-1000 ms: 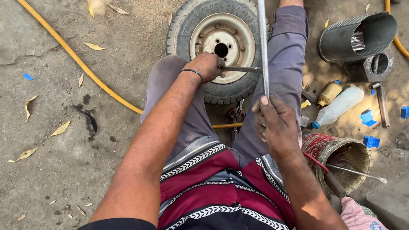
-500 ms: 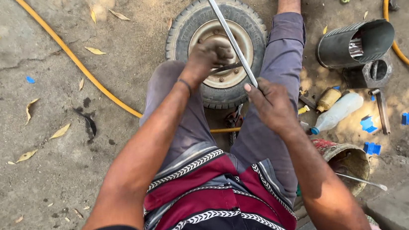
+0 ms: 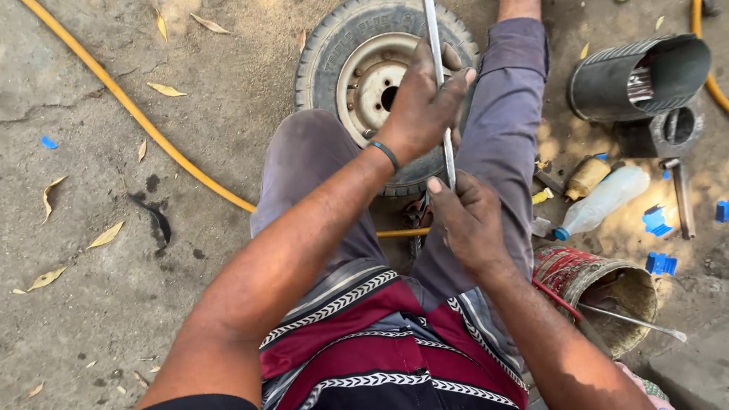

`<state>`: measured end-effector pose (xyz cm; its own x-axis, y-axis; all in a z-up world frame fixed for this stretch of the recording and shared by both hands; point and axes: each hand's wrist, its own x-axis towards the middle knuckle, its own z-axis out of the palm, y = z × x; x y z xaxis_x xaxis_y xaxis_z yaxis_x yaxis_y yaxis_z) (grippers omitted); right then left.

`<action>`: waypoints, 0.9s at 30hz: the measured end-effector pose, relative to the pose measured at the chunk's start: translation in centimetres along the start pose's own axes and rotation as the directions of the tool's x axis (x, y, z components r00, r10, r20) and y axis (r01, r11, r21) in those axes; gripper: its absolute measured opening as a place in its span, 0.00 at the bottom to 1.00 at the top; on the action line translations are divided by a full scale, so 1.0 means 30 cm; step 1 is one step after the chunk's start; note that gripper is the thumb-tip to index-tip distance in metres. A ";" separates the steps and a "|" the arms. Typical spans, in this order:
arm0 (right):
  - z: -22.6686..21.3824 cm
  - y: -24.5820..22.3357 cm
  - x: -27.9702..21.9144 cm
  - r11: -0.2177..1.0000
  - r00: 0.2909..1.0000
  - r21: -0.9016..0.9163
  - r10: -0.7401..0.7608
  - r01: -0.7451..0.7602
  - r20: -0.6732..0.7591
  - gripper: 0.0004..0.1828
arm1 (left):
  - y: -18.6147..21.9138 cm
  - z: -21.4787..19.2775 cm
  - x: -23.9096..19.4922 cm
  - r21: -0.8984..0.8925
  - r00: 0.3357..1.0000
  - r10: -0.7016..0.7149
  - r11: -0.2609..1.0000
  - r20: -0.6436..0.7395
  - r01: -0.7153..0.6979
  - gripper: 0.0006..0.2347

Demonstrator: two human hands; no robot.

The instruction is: The person sits on the ground and uses a metal bar to pry the tire bead away from the rim. They then insert a valve core and attach a pressure gauge to inflate the tire.

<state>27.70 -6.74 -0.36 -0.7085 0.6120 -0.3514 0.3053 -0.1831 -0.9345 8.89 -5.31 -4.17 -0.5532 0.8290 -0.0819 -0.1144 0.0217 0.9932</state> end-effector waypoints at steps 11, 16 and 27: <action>-0.006 -0.175 0.007 0.929 0.986 -0.355 -0.142 0.102 -0.091 0.16 | -0.291 -0.248 0.005 0.683 0.910 -0.137 0.706 0.392 -0.188 0.14; -0.088 -0.167 0.078 0.863 0.969 -0.458 -0.245 0.213 -0.012 0.17 | -0.295 -0.296 0.111 0.722 0.931 -0.166 0.680 0.325 -0.131 0.08; -0.216 -0.199 0.317 0.208 0.878 -0.870 -0.284 0.448 0.385 0.19 | -0.290 -0.326 0.135 0.839 0.905 -0.362 0.544 0.223 0.010 0.10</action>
<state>23.26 5.15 2.25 -0.9537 0.2936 -0.0655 0.2993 0.9052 -0.3018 -0.42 -7.62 -13.96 -0.2749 0.8673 -0.4150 0.6243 0.4893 0.6090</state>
